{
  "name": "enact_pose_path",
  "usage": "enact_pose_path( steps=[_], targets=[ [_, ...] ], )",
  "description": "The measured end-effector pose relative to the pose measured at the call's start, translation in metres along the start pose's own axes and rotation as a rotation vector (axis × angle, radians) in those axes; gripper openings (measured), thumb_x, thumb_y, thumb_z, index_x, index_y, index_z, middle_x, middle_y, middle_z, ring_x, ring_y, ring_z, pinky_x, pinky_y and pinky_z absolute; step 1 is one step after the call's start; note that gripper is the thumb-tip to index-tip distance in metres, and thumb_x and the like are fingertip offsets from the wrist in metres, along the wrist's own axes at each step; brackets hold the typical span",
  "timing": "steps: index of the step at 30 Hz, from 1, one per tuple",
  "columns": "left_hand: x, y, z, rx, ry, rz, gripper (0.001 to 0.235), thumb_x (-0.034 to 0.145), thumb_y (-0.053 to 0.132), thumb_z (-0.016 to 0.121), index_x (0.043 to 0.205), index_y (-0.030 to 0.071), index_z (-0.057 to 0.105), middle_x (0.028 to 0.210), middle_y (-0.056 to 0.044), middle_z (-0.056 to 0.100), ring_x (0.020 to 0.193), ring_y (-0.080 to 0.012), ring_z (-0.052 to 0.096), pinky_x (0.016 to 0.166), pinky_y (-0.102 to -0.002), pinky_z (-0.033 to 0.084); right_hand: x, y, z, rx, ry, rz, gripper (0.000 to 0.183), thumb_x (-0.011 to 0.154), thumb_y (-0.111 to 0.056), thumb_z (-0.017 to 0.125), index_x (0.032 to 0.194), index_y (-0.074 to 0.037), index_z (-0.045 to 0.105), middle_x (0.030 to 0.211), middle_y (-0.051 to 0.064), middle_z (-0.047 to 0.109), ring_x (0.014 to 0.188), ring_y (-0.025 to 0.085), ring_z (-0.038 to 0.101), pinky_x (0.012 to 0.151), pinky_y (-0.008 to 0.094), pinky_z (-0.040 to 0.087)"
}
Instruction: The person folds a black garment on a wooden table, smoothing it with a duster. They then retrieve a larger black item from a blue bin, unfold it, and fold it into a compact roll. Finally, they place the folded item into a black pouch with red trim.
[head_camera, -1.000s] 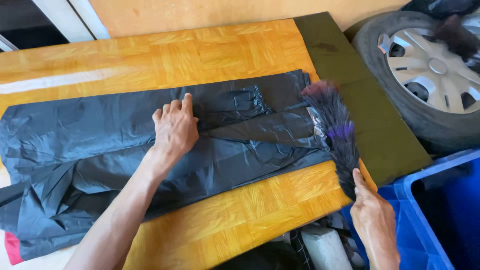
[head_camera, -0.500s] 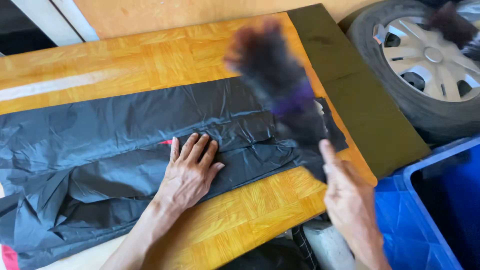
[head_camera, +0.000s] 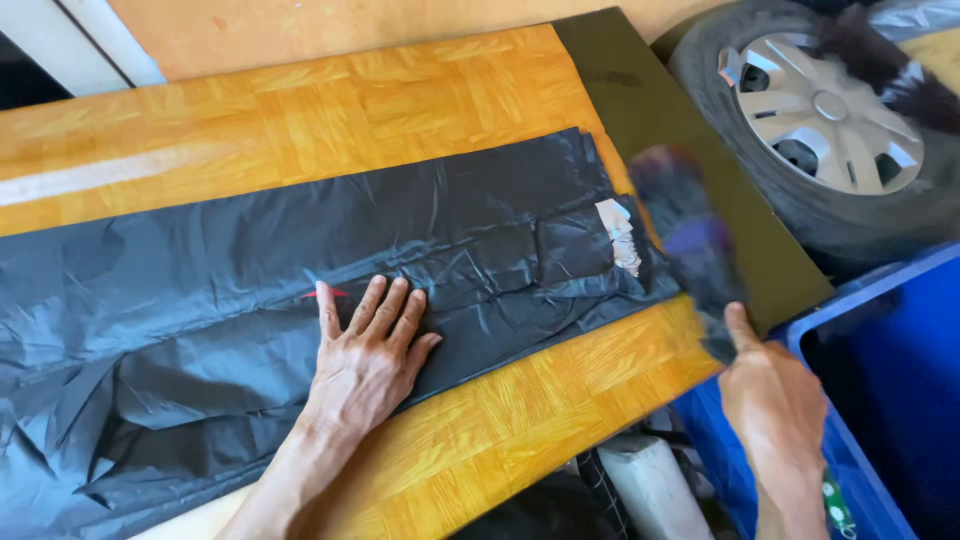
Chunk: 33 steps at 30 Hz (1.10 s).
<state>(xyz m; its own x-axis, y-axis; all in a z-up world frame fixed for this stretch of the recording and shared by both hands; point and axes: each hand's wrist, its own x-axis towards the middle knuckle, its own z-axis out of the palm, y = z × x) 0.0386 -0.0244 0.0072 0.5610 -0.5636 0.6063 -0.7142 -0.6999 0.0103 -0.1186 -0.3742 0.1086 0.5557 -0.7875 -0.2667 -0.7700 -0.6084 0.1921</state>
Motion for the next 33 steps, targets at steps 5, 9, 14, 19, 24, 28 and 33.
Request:
enact_pose_path(
  steps=[5,9,14,19,24,28,33],
  targets=[
    [-0.014,0.010,-0.006,0.082,-0.290,-0.148,0.078,0.096,0.072,0.035,0.155,0.021,0.044,0.162,0.000,0.043,0.151,-0.0307,0.035,0.106,-0.085,0.018,0.042,0.020,0.033,0.132,0.656,-0.212,0.056,0.104,-0.018,0.056,0.159,-0.030,0.064,0.111,0.015,0.078,0.087,0.048,0.073,0.071,0.059,0.056],
    [-0.016,0.010,-0.004,0.068,-0.304,-0.134,0.088,0.094,0.080,0.028,0.157,0.019,0.038,0.165,-0.002,0.036,0.153,-0.0330,0.027,0.107,-0.085,0.015,0.033,-0.065,-0.006,0.589,0.672,-0.853,0.049,0.099,0.009,0.052,0.146,0.002,0.064,0.139,0.019,0.068,0.118,0.027,0.067,0.107,0.035,0.046],
    [-0.002,0.009,-0.029,-0.191,-0.591,-0.236,0.088,0.096,0.071,0.041,0.162,0.015,0.026,0.168,-0.011,0.024,0.155,-0.0407,0.012,0.107,-0.088,0.000,0.035,-0.194,-0.018,0.332,0.499,-1.258,0.044,0.102,-0.018,0.055,0.141,-0.033,0.066,0.090,0.013,0.075,0.088,0.035,0.072,0.073,0.050,0.060],
    [0.001,0.009,-0.026,-0.183,-0.577,-0.212,0.088,0.092,0.073,0.041,0.158,0.015,0.033,0.158,-0.013,0.039,0.151,-0.0426,0.023,0.105,-0.092,0.006,-0.015,-0.317,-0.012,0.110,0.262,-1.736,0.064,0.096,-0.018,0.049,0.153,-0.047,0.042,0.080,0.006,0.065,0.079,0.042,0.071,0.076,0.051,0.062],
    [-0.021,0.008,0.002,-0.166,-0.519,-0.205,0.085,0.093,0.073,0.039,0.157,0.017,0.037,0.158,-0.012,0.039,0.147,-0.0396,0.030,0.104,-0.085,0.017,-0.082,-0.389,-0.004,-0.008,0.123,-1.790,0.076,0.089,-0.005,0.047,0.156,-0.039,0.041,0.094,0.015,0.068,0.082,0.048,0.070,0.073,0.057,0.055],
    [-0.021,0.009,-0.001,-0.110,-0.403,-0.188,0.082,0.098,0.073,0.033,0.150,0.012,0.048,0.145,-0.011,0.056,0.138,-0.0404,0.041,0.105,-0.081,0.020,-0.069,-0.375,0.001,-0.009,0.055,-1.662,0.097,0.071,-0.032,0.086,0.157,-0.031,0.041,0.092,0.019,0.069,0.082,0.052,0.068,0.063,0.058,0.050],
    [-0.017,0.007,-0.005,-0.050,-0.330,-0.157,0.086,0.095,0.078,0.031,0.154,0.015,0.041,0.160,-0.006,0.040,0.150,-0.0370,0.030,0.105,-0.087,0.012,0.032,-0.266,-0.002,-0.017,0.156,-1.442,0.080,0.082,0.015,0.052,0.154,-0.021,0.052,0.072,0.012,0.067,0.050,0.028,0.059,0.045,0.045,0.047]
  ],
)
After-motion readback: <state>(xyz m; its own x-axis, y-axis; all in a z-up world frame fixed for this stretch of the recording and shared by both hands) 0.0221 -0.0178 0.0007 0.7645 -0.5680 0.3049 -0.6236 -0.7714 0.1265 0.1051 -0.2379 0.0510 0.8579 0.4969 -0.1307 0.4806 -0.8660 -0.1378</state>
